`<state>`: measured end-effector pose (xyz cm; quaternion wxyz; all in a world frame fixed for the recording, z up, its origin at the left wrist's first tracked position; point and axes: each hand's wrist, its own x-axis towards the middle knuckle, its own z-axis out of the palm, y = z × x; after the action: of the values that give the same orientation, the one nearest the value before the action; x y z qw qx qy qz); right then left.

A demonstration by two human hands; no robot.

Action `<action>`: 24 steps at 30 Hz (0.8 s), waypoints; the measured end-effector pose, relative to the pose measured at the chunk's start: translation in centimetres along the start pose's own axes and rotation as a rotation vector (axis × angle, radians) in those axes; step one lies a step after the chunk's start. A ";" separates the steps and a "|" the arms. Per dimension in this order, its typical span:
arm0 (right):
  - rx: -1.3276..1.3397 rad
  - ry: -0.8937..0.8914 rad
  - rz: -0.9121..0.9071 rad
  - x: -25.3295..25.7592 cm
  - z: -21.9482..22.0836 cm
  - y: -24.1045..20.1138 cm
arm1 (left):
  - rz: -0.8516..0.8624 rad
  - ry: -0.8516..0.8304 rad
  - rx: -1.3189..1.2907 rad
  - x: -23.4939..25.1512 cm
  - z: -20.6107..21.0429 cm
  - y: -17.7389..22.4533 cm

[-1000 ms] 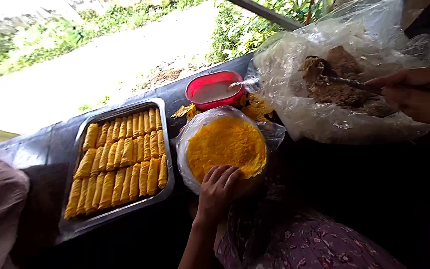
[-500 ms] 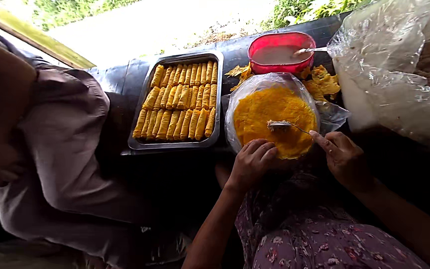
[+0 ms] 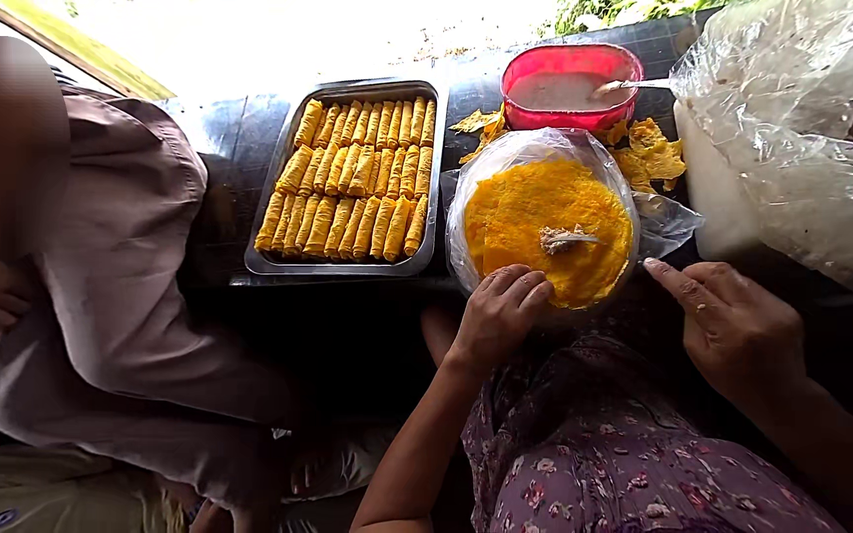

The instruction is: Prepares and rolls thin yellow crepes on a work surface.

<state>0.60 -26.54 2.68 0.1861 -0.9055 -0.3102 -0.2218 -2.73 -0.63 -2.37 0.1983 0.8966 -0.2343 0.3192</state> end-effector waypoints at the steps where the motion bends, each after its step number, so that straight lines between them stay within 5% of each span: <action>1: 0.008 -0.013 -0.008 0.0 0.4 -0.2 | -0.001 0.003 0.001 0.1 0.1 0.1; 15: 0.077 0.036 0.046 0.4 1.3 1.2 | -0.028 -0.029 -0.009 0.2 0.1 0.1; 24: 0.003 0.032 0.110 -4.0 1.4 3.0 | -0.044 -0.023 -0.031 0.5 0.2 0.1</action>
<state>0.13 -30.01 -1.12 0.2046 -0.9173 -0.2571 -0.2251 -2.38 -0.99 -2.15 0.2162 0.9020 -0.2218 0.3008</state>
